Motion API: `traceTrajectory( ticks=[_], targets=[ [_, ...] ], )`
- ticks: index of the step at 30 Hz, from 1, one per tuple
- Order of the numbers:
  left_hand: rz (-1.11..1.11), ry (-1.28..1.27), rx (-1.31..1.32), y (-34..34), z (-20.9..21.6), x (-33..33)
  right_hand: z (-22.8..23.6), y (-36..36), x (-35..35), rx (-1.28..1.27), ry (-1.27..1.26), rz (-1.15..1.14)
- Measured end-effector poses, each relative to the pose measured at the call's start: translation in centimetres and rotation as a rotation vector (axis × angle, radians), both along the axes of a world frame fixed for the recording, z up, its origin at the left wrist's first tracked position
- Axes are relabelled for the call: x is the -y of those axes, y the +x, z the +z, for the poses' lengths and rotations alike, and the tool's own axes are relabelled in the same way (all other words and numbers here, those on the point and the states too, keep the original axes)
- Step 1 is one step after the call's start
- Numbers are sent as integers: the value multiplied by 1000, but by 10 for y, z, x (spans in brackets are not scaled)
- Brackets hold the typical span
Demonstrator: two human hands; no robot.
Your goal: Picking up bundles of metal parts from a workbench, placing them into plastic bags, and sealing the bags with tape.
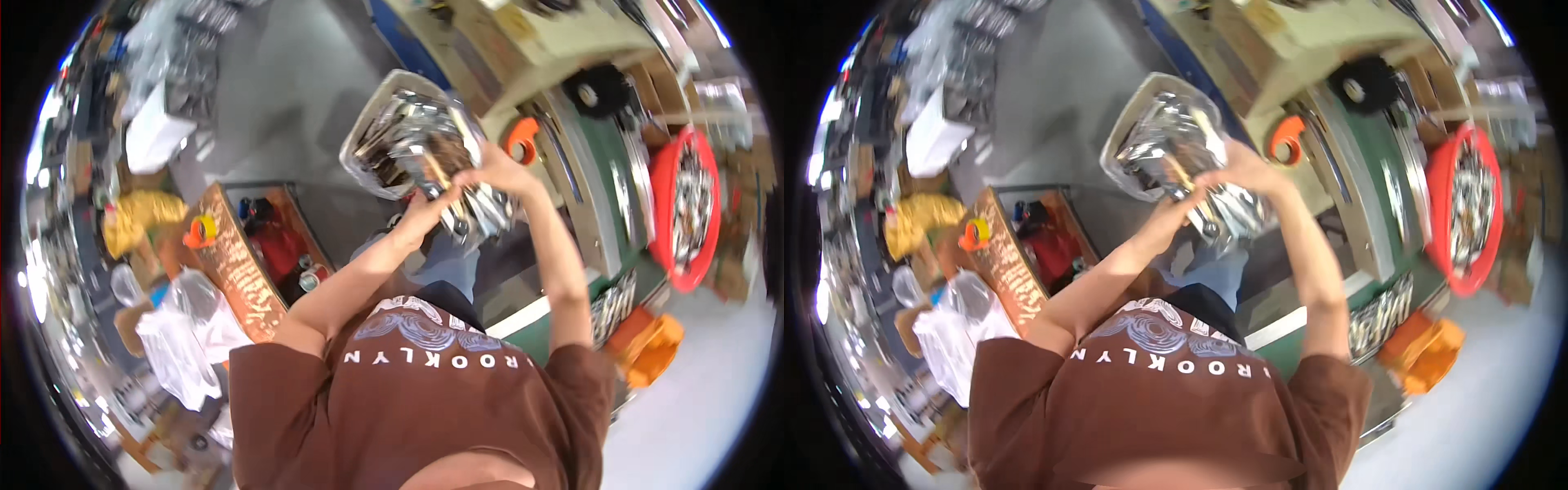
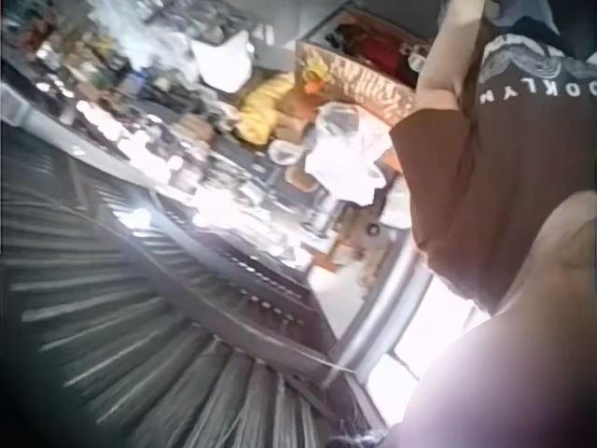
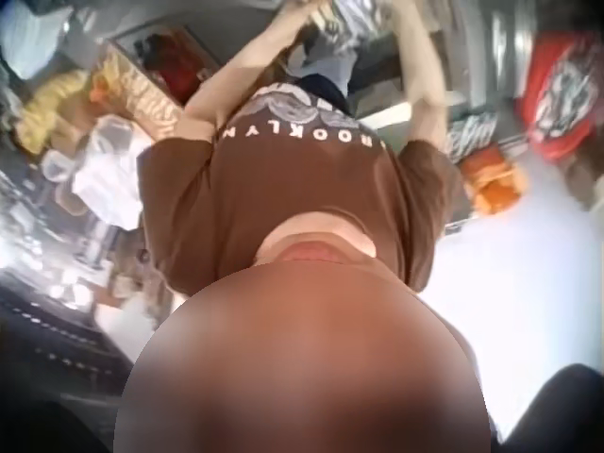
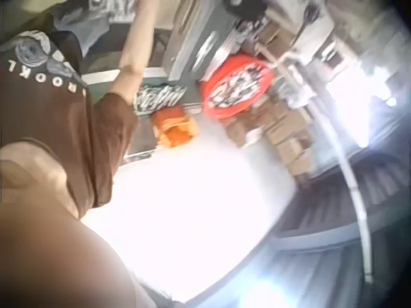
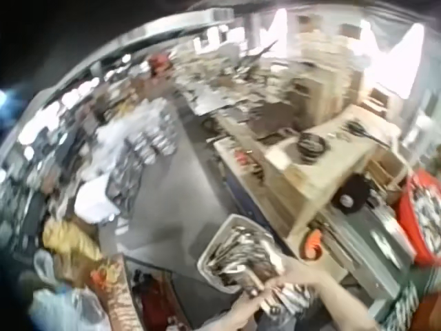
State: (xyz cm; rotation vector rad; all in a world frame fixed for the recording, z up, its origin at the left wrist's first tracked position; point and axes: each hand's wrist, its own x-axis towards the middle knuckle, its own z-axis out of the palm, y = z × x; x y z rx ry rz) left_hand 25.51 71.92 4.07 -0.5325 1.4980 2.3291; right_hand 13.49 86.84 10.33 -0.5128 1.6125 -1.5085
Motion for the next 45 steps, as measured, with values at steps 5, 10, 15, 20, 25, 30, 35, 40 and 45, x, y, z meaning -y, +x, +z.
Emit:
traceTrajectory(
  ticks=[5, 10, 15, 20, 25, 30, 35, 40, 45],
  targets=[
    [722, 845, 23, -34, -33, 31, -38, -101, 195, -565, 258, 1106],
    [487, 944, 217, -18, -74, 41, -151, -111, 214, -1092, 501, 1412],
    [1100, -286, 313, 56, -113, 71, -78, -95, 179, -1244, 370, 1087],
    [860, -379, 724, -41, -181, 50, -109, -82, 145, -1438, 485, 1138],
    [705, -811, 774, -26, -151, 62, -167, -105, 127, -1637, 436, 1137],
    [980, -748, 441, -61, -46, 118, -160, -120, 135, -1596, 353, 1088],
    [393, -1899, 477, -116, -26, 149, -107, -132, 108, -1162, 74, 680],
    [160, -1180, 366, -150, -82, 121, -115, -98, 19, -1199, 141, 691],
    [533, -886, -42, -32, -43, 93, -43, -42, 122, -1729, -16, 564]
  ],
)
